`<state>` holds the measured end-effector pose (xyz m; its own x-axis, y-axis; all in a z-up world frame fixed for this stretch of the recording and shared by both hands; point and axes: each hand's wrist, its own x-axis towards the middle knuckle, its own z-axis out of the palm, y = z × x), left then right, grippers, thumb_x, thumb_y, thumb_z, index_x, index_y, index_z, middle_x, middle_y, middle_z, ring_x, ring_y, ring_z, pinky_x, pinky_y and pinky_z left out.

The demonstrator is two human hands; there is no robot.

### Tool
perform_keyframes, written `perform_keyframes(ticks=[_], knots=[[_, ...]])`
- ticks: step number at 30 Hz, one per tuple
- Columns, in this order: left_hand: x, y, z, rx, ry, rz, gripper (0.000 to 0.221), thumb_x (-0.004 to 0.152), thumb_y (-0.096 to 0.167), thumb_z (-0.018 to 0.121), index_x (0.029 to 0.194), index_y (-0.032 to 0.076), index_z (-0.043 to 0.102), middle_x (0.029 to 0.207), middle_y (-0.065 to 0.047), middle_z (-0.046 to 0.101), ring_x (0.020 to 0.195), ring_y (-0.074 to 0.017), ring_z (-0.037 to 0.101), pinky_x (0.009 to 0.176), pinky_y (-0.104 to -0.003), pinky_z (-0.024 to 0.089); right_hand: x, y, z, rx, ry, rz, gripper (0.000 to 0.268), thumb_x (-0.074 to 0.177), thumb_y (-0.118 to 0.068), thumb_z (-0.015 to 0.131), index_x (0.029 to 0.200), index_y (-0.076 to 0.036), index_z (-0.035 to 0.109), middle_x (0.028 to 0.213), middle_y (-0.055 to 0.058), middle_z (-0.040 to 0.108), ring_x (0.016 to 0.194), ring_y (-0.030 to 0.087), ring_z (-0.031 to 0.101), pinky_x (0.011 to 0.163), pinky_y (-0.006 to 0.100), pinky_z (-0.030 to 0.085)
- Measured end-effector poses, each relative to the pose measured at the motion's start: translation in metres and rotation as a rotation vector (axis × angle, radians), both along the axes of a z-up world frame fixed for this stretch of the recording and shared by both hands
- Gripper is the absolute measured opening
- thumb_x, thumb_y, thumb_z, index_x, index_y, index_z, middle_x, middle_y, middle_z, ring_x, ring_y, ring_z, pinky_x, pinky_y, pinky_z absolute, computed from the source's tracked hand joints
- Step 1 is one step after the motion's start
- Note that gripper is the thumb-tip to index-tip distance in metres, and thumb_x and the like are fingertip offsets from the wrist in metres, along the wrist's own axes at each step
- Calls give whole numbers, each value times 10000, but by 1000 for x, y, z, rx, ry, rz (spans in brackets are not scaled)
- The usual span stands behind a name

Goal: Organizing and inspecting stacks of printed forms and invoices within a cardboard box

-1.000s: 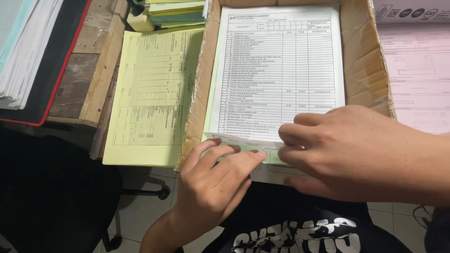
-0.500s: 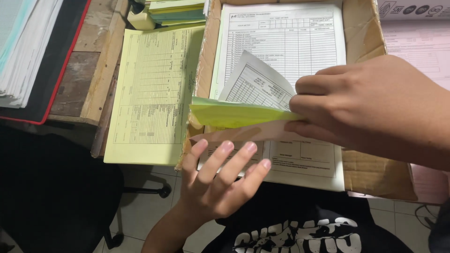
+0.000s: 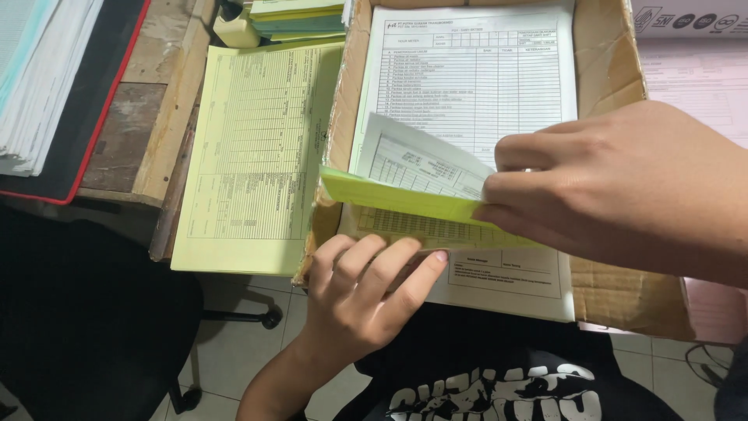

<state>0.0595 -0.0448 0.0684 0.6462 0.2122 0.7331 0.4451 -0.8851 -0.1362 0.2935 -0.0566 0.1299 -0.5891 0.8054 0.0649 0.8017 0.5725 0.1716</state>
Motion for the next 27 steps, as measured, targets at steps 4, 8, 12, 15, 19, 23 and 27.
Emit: perform_keyframes(ticks=[4,8,12,15,19,23,27], knots=[[0,0,-2,-2,-18,-29,133,922,180,508,1018,174,599,910,0,596,858,-170,494,740,-340,425,1,-1,-3,-174,24,6,173,883,-388,476,901,-239,562,682,-62,568,462,168,602,307,356,543],[0,-2,-11,41,-59,14,92,901,229,545,907,236,637,933,20,595,995,-152,398,850,-339,398,-2,-3,-2,-248,63,1,401,824,-597,484,933,-228,599,761,-82,641,508,187,651,336,368,580],[-2,-4,-21,82,-85,53,180,881,244,631,723,269,548,1102,34,534,1108,-172,316,915,-402,394,-5,-4,1,-256,147,13,475,800,-632,473,957,-207,615,832,-59,662,586,234,663,336,413,559],[-3,-6,-24,78,-71,47,278,861,165,555,617,227,439,1092,68,574,1096,-173,324,933,-431,364,-3,-5,-4,-255,136,54,448,817,-594,477,983,-200,613,865,-56,669,645,216,678,356,420,601],[-5,-7,-32,57,-75,86,290,913,203,619,665,242,474,1141,65,563,1140,-182,306,1032,-490,250,-4,-11,-6,-388,9,26,478,829,-675,476,969,-223,538,761,-80,616,513,218,653,328,411,557],[-5,-9,-32,16,-54,142,197,934,201,659,779,261,553,1174,9,552,1158,-215,302,1058,-556,162,-4,-15,-6,-375,-25,-7,569,767,-806,524,893,-251,531,674,-80,580,503,220,620,342,415,513],[-3,-11,-34,-36,-43,154,146,935,285,745,822,299,654,1258,-49,477,1266,-273,171,1031,-649,111,-2,-13,-10,-288,-20,4,250,894,-470,432,812,-248,514,660,-82,547,475,196,597,298,398,495]])
